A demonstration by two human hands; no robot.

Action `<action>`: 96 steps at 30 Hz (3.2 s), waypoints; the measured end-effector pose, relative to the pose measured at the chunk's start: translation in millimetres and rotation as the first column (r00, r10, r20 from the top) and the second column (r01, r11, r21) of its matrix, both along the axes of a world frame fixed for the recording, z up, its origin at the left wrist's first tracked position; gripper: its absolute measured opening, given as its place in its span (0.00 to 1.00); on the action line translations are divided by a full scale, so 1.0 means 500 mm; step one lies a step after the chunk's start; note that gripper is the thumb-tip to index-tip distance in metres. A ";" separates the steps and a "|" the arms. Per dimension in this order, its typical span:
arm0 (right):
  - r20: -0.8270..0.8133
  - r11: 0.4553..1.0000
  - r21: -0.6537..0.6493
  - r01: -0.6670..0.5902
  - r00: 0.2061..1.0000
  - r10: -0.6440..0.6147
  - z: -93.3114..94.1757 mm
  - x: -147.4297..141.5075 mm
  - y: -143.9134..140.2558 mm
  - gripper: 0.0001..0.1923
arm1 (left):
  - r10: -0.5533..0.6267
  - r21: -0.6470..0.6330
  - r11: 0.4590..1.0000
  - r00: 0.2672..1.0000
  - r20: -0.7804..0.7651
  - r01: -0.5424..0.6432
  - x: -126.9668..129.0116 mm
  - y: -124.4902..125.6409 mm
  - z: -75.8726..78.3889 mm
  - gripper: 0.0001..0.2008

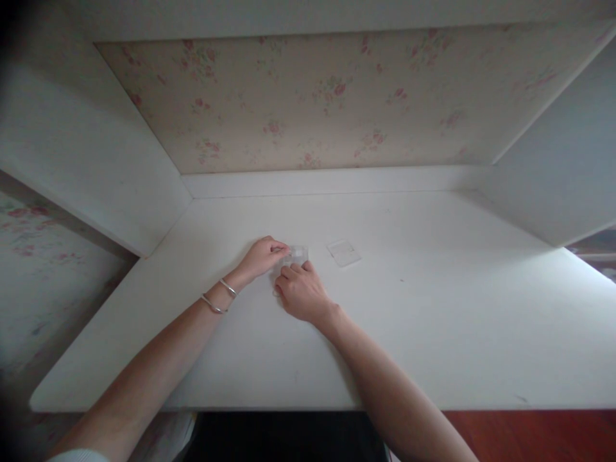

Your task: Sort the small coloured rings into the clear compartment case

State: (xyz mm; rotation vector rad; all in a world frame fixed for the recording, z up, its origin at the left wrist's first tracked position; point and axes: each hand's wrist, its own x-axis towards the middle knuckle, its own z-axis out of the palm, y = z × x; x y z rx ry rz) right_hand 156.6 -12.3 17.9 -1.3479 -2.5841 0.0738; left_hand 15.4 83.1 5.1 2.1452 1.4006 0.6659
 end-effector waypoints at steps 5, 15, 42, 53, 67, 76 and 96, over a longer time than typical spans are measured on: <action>0.031 1.000 0.011 -0.019 0.999 0.019 0.007 0.003 -0.005 0.14 | 0.043 -0.011 0.999 0.997 0.069 -0.042 -0.021 -0.019 0.014 0.16; 0.035 1.000 -0.012 -0.018 0.999 0.019 0.015 0.006 -0.005 0.12 | -0.088 -0.011 0.996 0.995 0.048 0.089 -0.100 -0.136 0.017 0.13; 0.017 0.998 -0.042 -0.053 0.998 0.053 0.014 0.003 0.006 0.10 | -0.344 -0.018 0.938 0.923 -0.171 0.346 -0.108 -0.155 0.007 0.09; 0.121 0.998 0.023 -0.055 0.991 0.052 0.027 -0.017 0.006 0.10 | -0.340 -0.012 0.937 0.904 -0.260 0.349 -0.108 -0.162 0.015 0.09; 0.008 0.968 0.052 0.243 0.970 -0.244 0.005 0.021 0.105 0.13 | -0.328 -0.036 0.943 0.913 -0.244 0.329 -0.111 -0.159 0.008 0.09; -0.251 0.959 0.041 0.282 0.932 -0.263 -0.001 0.054 0.081 0.11 | -0.279 -0.071 0.959 0.955 -0.097 0.273 -0.106 -0.154 0.003 0.09; -0.518 0.970 -0.201 0.138 0.825 -0.225 0.005 0.108 -0.010 0.09 | -0.054 0.145 0.988 0.998 -0.025 0.057 0.004 -0.011 -0.006 0.11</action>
